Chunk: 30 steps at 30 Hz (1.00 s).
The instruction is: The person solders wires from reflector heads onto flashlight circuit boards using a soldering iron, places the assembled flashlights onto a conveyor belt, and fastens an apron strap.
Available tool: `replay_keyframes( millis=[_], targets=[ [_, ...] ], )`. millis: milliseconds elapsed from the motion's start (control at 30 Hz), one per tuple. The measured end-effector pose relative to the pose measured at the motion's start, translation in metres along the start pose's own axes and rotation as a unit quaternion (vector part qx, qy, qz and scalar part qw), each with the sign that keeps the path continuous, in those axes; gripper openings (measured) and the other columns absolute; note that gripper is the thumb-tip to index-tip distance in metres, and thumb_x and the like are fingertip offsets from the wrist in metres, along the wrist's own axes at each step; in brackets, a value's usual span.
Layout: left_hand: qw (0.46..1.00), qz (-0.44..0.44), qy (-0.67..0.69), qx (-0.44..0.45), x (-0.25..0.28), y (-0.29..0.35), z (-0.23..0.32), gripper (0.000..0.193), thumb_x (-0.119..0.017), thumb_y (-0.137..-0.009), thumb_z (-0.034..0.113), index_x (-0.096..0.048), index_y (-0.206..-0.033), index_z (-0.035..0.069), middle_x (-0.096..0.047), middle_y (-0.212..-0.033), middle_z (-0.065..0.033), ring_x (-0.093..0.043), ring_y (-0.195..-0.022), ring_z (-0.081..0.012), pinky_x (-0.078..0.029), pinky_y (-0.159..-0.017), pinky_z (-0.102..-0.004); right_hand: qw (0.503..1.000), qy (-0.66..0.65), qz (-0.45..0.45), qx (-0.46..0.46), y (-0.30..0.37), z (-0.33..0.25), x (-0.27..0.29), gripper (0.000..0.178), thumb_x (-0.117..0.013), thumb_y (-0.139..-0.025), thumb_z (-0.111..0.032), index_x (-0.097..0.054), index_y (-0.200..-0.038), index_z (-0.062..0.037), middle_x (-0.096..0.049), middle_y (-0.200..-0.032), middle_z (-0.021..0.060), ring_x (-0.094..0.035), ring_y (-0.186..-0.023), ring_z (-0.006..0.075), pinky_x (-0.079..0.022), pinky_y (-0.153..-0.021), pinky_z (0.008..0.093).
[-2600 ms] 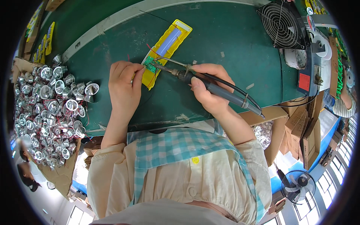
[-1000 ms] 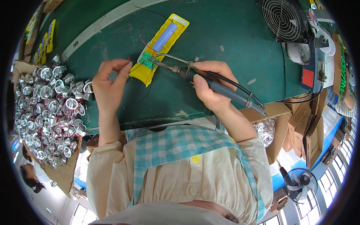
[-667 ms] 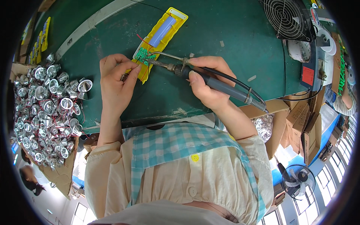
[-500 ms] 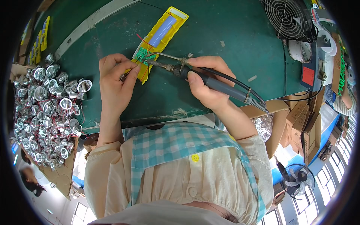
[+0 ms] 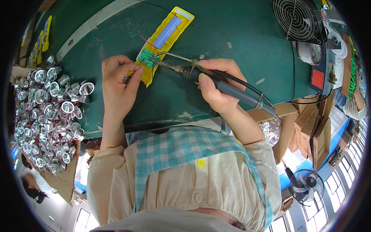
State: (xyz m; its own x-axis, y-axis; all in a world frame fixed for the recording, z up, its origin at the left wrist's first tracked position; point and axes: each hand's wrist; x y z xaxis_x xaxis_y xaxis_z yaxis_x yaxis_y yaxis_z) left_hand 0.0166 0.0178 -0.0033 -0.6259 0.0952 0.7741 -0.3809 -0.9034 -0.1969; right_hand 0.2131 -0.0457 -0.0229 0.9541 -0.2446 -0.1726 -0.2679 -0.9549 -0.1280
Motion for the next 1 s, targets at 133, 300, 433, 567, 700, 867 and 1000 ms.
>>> replay_keyframes(
  millis=[133,300,433,567,700,867,1000],
  targets=[
    [1.000,-0.001,0.001,0.003,0.000,0.002,0.000,0.006,-0.059,-0.063,0.003,-0.056,-0.069,0.002,-0.048,-0.077,-0.0060,-0.042,-0.077,-0.0209,-0.035,-0.065,-0.0278,1.000,0.006,0.003,0.012,0.001,0.000,0.000,0.021,-0.057,-0.067,-0.004,-0.049,-0.086,0.0003,-0.052,-0.066,0.0065,-0.050,-0.052,0.0079,-0.042,-0.049,0.0186],
    [1.000,-0.003,-0.005,0.002,0.000,0.003,0.000,0.010,-0.060,-0.063,0.004,-0.056,-0.072,0.002,-0.048,-0.078,-0.0064,-0.042,-0.077,-0.0215,-0.036,-0.065,-0.0285,1.000,-0.001,0.006,0.017,0.002,0.002,0.001,0.021,-0.056,-0.067,-0.004,-0.049,-0.086,0.0006,-0.052,-0.066,0.0065,-0.050,-0.051,0.0076,-0.042,-0.048,0.0181],
    [0.999,0.034,-0.009,-0.028,0.002,0.000,0.004,0.041,-0.066,-0.058,0.017,-0.048,-0.091,0.000,-0.046,-0.080,-0.0083,-0.043,-0.079,-0.0249,-0.037,-0.066,-0.0329,0.999,-0.005,0.018,0.028,0.000,0.002,0.002,0.020,-0.056,-0.068,-0.004,-0.048,-0.086,0.0011,-0.052,-0.067,0.0072,-0.050,-0.050,0.0077,-0.043,-0.047,0.0175],
    [0.976,-0.113,-0.185,0.000,0.001,-0.007,0.014,0.050,-0.066,-0.054,0.034,-0.046,-0.086,0.001,-0.048,-0.080,-0.0113,-0.049,-0.076,-0.0265,-0.040,-0.064,-0.0341,0.997,-0.032,0.047,0.047,-0.005,-0.003,0.009,0.020,-0.055,-0.069,-0.004,-0.047,-0.086,0.0017,-0.053,-0.068,0.0088,-0.050,-0.049,0.0086,-0.043,-0.046,0.0178],
    [0.987,-0.037,-0.155,0.034,-0.003,-0.029,-0.002,0.037,-0.062,-0.055,0.029,-0.049,-0.074,0.000,-0.052,-0.073,-0.0160,-0.052,-0.066,-0.0320,-0.042,-0.057,-0.0362,0.995,-0.052,0.070,0.057,-0.007,0.001,0.012,0.019,-0.054,-0.069,-0.003,-0.047,-0.086,0.0022,-0.053,-0.066,0.0085,-0.049,-0.048,0.0080,-0.042,-0.045,0.0175],
    [0.948,0.011,-0.218,0.234,0.030,-0.139,-0.044,0.049,-0.052,-0.056,0.043,-0.057,-0.075,-0.002,-0.057,-0.071,-0.0196,-0.056,-0.073,-0.0304,-0.045,-0.064,-0.0345,0.991,-0.065,0.098,0.061,-0.007,-0.005,0.015,0.018,-0.053,-0.070,-0.002,-0.047,-0.086,0.0020,-0.053,-0.067,0.0091,-0.049,-0.048,0.0079,-0.043,-0.045,0.0176],
    [0.923,0.031,-0.270,0.273,0.040,-0.228,-0.098,0.056,-0.051,-0.057,0.050,-0.057,-0.086,0.002,-0.058,-0.086,-0.0132,-0.055,-0.083,-0.0253,-0.043,-0.071,-0.0317,0.991,-0.054,0.109,0.057,-0.009,-0.001,0.012,0.017,-0.053,-0.070,-0.003,-0.046,-0.085,0.0013,-0.052,-0.065,0.0079,-0.049,-0.048,0.0086,-0.042,-0.045,0.0176]
  ],
)
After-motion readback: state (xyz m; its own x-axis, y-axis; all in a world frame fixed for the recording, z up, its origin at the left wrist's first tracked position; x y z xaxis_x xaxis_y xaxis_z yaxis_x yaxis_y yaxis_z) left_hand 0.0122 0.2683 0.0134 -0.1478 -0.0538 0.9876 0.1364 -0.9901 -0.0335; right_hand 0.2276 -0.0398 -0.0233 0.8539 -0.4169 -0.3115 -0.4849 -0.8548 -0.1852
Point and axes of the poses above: each hand's wrist, its own y-axis away from the middle knuckle, its own x-axis out of the back of the hand, z = x × y
